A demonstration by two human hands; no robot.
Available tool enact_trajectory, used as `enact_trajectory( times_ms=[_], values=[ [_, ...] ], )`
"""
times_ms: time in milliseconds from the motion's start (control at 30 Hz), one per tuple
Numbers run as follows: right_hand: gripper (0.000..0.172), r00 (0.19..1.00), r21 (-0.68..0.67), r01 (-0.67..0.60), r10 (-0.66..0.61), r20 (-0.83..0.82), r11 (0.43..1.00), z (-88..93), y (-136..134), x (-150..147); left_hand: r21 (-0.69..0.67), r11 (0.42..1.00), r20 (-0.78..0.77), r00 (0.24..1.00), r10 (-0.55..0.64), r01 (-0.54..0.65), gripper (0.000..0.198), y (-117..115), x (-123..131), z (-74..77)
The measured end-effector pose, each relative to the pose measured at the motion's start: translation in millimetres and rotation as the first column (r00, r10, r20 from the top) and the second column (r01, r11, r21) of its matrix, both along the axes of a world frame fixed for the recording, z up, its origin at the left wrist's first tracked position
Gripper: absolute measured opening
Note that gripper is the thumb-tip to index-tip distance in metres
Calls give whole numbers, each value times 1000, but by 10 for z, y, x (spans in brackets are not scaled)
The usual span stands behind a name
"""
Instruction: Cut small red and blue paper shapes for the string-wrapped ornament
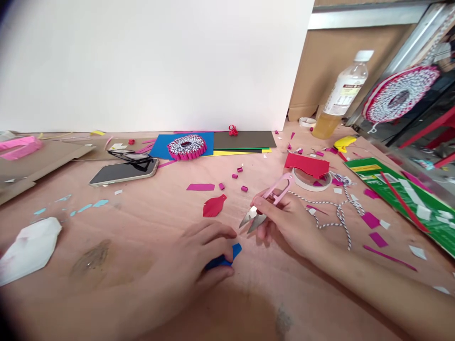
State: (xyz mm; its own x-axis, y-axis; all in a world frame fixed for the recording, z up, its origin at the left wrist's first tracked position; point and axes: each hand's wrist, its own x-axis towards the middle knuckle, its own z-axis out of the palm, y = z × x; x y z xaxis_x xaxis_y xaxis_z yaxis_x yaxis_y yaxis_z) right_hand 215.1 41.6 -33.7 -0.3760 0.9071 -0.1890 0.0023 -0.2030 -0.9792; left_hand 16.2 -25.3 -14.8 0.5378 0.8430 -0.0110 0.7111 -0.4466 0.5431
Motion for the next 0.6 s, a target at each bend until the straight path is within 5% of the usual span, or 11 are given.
enact_trajectory(
  times_ms=[133, 233, 300, 433, 600],
  values=[
    [18, 993, 144, 115, -114, -17, 983, -4, -22, 39, -204, 960, 86, 974, 211, -190, 39, 58, 73, -11],
    [11, 962, 365, 168, -233, 143, 916, 43, -77, 85, -371, 908, 193, 940, 282, -196, 23, 130, 111, 28],
    [8, 924, 556, 158, -321, 208, 816, 70, -128, 121, -480, 853, 311, 868, 386, -208, 8, 180, 122, 60],
    [8, 922, 838, -64, -290, 257, 542, 98, -214, 236, -607, 758, 525, 596, 608, -239, 7, 215, 139, 47],
    [28, 848, 827, -434, -148, 509, 356, 61, -280, 335, -726, 668, 550, 445, 707, -162, 15, 154, 205, -53]
  ],
)
